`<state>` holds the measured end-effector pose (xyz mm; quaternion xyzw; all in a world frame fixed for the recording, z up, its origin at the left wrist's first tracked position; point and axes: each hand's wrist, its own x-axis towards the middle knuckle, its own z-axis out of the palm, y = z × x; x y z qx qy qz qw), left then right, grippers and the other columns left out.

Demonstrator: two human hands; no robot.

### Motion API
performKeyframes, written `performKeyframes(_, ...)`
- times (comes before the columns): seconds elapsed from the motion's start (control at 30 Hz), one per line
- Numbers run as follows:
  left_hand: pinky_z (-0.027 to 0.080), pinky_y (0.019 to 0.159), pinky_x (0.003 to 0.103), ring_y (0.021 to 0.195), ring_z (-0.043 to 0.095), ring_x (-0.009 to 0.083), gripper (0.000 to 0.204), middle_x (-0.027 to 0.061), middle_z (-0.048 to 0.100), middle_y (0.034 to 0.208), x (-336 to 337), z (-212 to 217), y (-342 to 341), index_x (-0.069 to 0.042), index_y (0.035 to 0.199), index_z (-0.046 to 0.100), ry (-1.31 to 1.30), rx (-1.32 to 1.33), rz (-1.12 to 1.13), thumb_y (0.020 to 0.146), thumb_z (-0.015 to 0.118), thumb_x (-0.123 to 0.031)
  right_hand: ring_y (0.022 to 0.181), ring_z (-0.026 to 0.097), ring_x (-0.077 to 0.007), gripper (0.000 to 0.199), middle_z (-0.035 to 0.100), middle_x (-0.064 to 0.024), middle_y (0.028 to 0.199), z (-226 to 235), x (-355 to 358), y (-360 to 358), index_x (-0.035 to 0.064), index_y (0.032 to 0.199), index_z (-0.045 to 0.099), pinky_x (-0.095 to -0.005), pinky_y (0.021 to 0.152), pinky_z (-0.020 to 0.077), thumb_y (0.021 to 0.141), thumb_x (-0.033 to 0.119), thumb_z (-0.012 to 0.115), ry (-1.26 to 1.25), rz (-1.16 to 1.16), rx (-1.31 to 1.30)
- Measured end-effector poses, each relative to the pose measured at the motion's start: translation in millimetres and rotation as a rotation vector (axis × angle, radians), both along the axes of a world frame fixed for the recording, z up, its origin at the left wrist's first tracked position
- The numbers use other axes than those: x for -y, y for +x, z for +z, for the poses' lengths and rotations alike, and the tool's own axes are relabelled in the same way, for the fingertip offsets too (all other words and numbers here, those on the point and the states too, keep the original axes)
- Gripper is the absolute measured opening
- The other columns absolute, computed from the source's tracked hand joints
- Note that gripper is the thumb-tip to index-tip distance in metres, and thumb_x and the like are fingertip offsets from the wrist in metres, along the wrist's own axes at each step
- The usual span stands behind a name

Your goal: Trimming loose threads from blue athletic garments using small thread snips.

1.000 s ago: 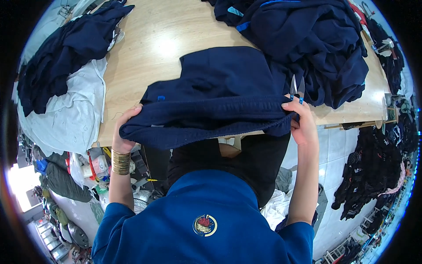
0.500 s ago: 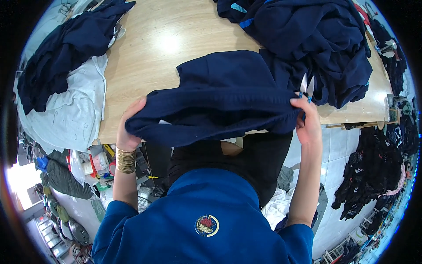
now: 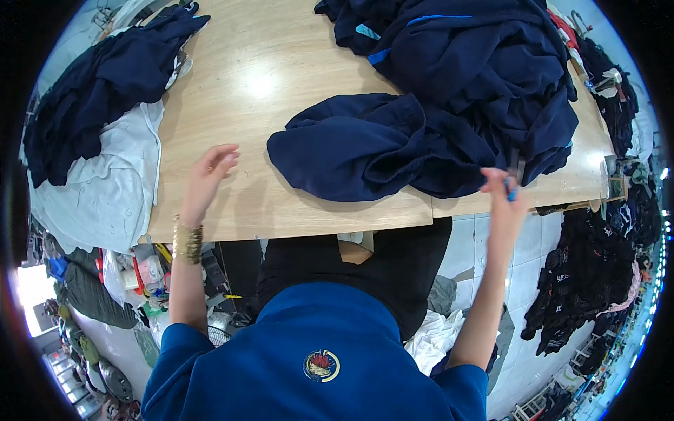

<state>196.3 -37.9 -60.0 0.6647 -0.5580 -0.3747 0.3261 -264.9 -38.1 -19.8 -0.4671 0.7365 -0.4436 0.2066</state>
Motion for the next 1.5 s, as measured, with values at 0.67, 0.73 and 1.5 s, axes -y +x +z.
performKeyframes(0.67, 0.047, 0.061, 0.023, 0.071, 0.057, 0.0113, 0.010, 0.0062, 0.056, 0.082, 5, 10, -77, 0.000, 0.082, 0.063, -0.449, -0.135, 0.015, 0.073, 0.067, 0.000, 0.073, 0.062, -0.0357, 0.038, 0.063, -0.0193, 0.075, -24, 53, 94, -0.0011, 0.088, 0.064, -0.0363, 0.066, 0.0480, 0.076, 0.035, 0.066, 0.243, 0.260, -0.270)
performKeyframes(0.73, 0.047, 0.062, 0.019, 0.073, 0.056, 0.0077, 0.013, 0.0054, 0.058, 0.086, 2, 21, -88, 0.002, 0.085, 0.062, -0.450, -0.133, -0.273, 0.073, 0.067, 0.001, 0.074, 0.060, -0.0387, 0.039, 0.062, -0.0232, 0.075, -47, 61, 98, -0.0040, 0.086, 0.062, -0.0412, 0.066, 0.0474, 0.075, 0.033, 0.067, 0.203, 0.359, -0.312)
performKeyframes(1.5, 0.043, 0.044, 0.021, 0.046, 0.055, 0.0095, 0.018, 0.0019, 0.054, 0.052, -76, 8, 5, -0.001, 0.073, 0.060, 0.473, -0.004, -0.205, 0.086, 0.055, -0.012, 0.055, 0.038, -0.0034, 0.019, 0.045, 0.0040, 0.059, -39, -44, -34, 0.0022, 0.078, 0.059, -0.0203, 0.049, 0.0294, 0.083, 0.021, 0.062, 0.185, -0.022, 0.086)
